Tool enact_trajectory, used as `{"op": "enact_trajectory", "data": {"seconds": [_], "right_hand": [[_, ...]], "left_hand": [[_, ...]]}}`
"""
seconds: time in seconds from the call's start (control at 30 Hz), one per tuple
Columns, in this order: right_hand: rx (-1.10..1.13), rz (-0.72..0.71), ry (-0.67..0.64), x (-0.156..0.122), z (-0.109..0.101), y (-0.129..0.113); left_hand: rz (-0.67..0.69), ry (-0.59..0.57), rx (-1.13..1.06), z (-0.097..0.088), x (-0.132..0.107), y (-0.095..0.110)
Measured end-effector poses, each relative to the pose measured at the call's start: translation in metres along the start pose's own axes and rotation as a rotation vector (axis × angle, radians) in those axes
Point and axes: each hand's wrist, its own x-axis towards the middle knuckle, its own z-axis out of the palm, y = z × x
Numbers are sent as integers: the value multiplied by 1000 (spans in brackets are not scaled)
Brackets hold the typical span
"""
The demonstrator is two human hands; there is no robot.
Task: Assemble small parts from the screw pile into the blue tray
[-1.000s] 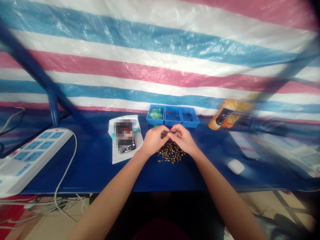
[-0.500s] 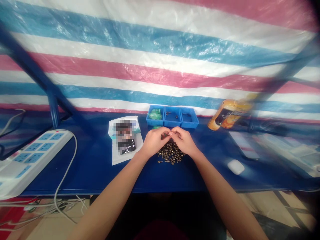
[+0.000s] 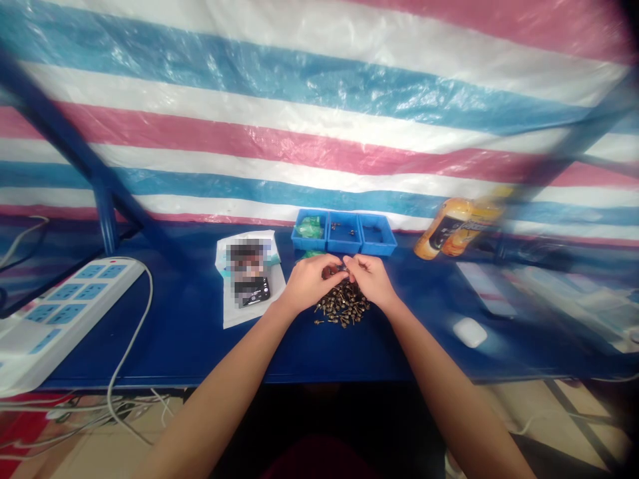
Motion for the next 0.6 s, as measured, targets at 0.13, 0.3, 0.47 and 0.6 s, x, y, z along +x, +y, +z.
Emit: {"op": "enact_trajectory", "data": {"seconds": [0.13, 0.3, 0.47, 0.6], "right_hand": [[61, 28, 78, 5, -2, 3], [295, 133, 330, 14, -9, 13], [430, 267, 385, 17, -15, 17], [468, 290, 373, 17, -13, 14]], "left_hand": [[-7, 9, -3, 0, 0, -1], [-28, 17, 0, 3, 0, -5], [-35, -20, 41, 4, 1, -6], [-34, -23, 59, 4, 0, -6]]}}
